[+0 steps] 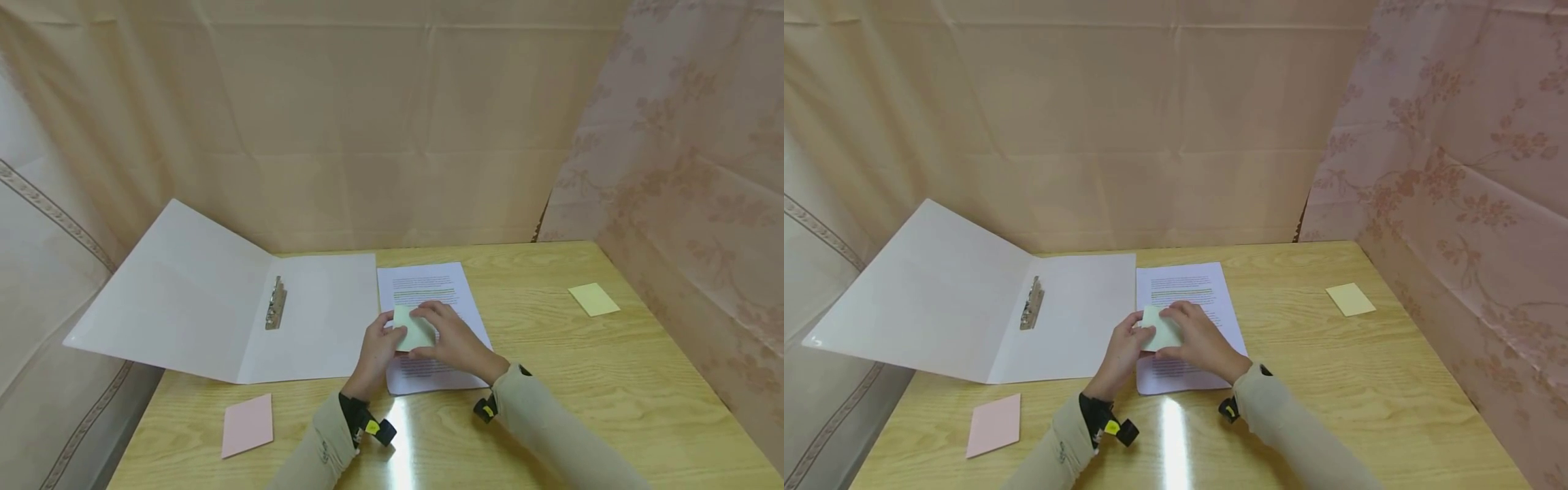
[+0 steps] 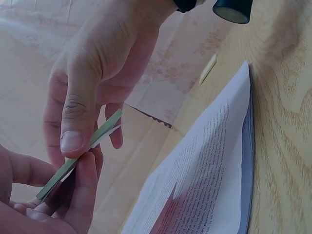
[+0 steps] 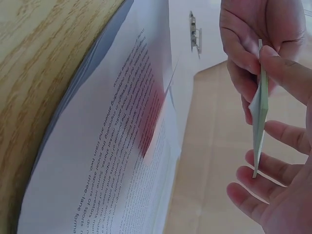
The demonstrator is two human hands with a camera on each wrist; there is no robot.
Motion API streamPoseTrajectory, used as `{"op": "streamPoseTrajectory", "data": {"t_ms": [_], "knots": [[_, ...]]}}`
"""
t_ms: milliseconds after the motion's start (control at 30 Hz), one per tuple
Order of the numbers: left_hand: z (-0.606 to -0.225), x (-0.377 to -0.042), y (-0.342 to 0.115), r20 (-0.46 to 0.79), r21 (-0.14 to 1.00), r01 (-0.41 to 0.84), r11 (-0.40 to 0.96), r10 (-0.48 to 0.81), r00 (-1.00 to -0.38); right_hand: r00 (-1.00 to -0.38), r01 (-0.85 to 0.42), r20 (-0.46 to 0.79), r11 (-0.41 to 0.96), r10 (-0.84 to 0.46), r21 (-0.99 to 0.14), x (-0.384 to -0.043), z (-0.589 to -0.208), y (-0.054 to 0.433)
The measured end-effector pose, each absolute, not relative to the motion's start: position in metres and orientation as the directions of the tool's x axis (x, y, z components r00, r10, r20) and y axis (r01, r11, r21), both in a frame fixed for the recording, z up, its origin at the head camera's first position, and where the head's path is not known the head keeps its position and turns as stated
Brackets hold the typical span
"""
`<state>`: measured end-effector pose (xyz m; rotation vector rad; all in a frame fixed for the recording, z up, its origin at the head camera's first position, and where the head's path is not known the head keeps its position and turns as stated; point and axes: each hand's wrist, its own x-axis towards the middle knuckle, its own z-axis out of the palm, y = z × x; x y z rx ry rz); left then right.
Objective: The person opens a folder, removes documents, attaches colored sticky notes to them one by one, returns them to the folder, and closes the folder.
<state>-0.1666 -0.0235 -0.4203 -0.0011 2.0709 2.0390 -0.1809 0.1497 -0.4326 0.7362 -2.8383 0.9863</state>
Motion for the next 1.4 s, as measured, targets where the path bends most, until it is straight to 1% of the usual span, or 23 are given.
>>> {"op": "streamPoseTrajectory", "data": {"t_ms": [67, 267, 467, 600, 767, 833, 933, 1033, 1200, 1300, 1400], "knots": [[-0.422, -0.167, -0.023, -0.174, 0.985, -0.172, 0.023, 0.16, -0.972, -0.887, -0.446, 0.187, 0.682, -0.421, -0.58, -0.181, -0.433, 0.15], [-0.445, -0.177, -0.024, -0.175, 0.984, -0.178, -0.007, 0.145, -0.974, -0.893, -0.43, 0.171, 0.68, -0.416, -0.593, -0.18, -0.433, 0.15], [-0.453, -0.18, -0.025, -0.181, 0.981, -0.189, -0.042, 0.152, -0.972, -0.871, -0.475, 0.188, 0.681, -0.453, -0.558, -0.181, -0.433, 0.152], [-0.453, -0.179, -0.025, -0.183, 0.978, -0.198, -0.068, 0.182, -0.966, -0.868, -0.494, 0.25, 0.695, -0.428, -0.523, -0.179, -0.434, 0.151], [-0.453, -0.177, -0.026, -0.154, 0.982, -0.175, -0.07, 0.235, -0.96, -0.851, -0.515, 0.388, 0.712, -0.355, -0.478, -0.179, -0.436, 0.149], [-0.453, -0.176, -0.026, -0.15, 0.983, -0.171, -0.065, 0.247, -0.957, -0.845, -0.515, 0.42, 0.71, -0.33, -0.48, -0.18, -0.436, 0.149], [-0.452, -0.175, -0.025, -0.141, 0.985, -0.161, -0.057, 0.254, -0.957, -0.85, -0.503, 0.436, 0.705, -0.297, -0.5, -0.182, -0.436, 0.15], [-0.451, -0.175, -0.026, -0.137, 0.989, -0.146, -0.019, 0.242, -0.96, -0.855, -0.496, 0.431, 0.697, -0.289, -0.517, -0.183, -0.438, 0.15], [-0.453, -0.175, -0.028, -0.147, 0.988, -0.134, 0.08, 0.191, -0.971, -0.852, -0.519, 0.398, 0.656, -0.34, -0.548, -0.183, -0.438, 0.149], [-0.454, -0.175, -0.03, -0.148, 0.979, -0.122, 0.162, 0.164, -0.975, -0.853, -0.522, 0.37, 0.627, -0.368, -0.579, -0.184, -0.437, 0.151], [-0.452, -0.174, -0.03, -0.129, 0.964, -0.085, 0.253, 0.164, -0.978, -0.862, -0.506, 0.343, 0.596, -0.373, -0.624, -0.186, -0.435, 0.154]]}}
